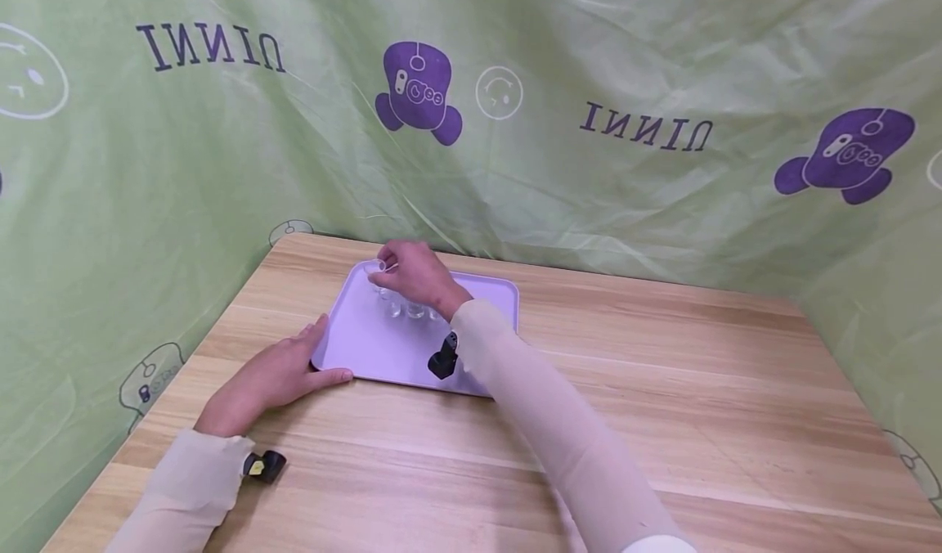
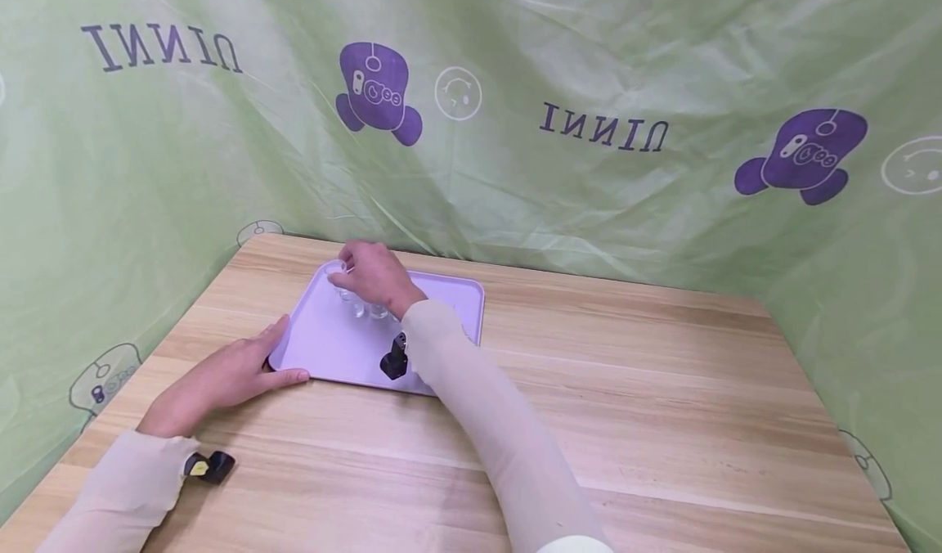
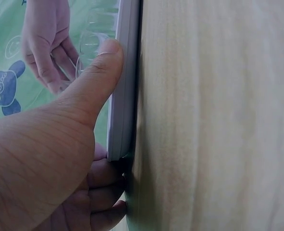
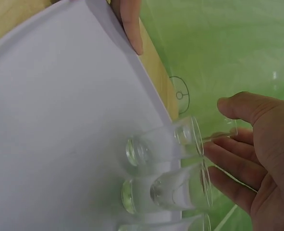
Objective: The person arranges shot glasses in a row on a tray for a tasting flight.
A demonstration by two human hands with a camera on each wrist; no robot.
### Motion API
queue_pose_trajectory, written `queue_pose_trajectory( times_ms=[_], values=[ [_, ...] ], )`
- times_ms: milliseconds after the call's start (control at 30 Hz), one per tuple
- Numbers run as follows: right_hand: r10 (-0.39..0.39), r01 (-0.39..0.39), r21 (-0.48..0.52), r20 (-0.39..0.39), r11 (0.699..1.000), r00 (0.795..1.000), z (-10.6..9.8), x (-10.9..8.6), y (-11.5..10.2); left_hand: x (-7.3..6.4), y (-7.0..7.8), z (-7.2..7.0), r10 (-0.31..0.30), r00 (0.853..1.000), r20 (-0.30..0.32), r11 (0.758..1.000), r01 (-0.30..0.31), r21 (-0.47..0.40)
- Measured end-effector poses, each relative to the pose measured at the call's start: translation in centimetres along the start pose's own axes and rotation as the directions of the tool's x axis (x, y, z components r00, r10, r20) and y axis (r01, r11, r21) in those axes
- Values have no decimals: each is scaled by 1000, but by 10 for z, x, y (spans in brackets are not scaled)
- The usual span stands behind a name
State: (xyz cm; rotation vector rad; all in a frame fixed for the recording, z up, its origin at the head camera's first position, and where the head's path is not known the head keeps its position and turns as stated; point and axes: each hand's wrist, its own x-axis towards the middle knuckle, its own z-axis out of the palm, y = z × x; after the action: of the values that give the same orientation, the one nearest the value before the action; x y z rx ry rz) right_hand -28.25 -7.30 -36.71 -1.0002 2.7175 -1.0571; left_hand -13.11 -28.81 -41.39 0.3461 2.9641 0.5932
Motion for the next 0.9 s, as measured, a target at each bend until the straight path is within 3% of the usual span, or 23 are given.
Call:
queue_pose_trajectory(
  times_ms=[333,633,900],
  values=[
    [-45,59,-176,81,983,996,9,-2,-5,0,-2,1,-6,1000,16,1000,6,-7],
    [-54,82,-205,138,975,989,11,-6,-4,0,-2,0,-8,1000,16,1000,8,-8],
    [-57,84,-186,145,979,988,15,-7,-1,0,-2,1,-7,1000,9,1000,7,-3]
  ],
)
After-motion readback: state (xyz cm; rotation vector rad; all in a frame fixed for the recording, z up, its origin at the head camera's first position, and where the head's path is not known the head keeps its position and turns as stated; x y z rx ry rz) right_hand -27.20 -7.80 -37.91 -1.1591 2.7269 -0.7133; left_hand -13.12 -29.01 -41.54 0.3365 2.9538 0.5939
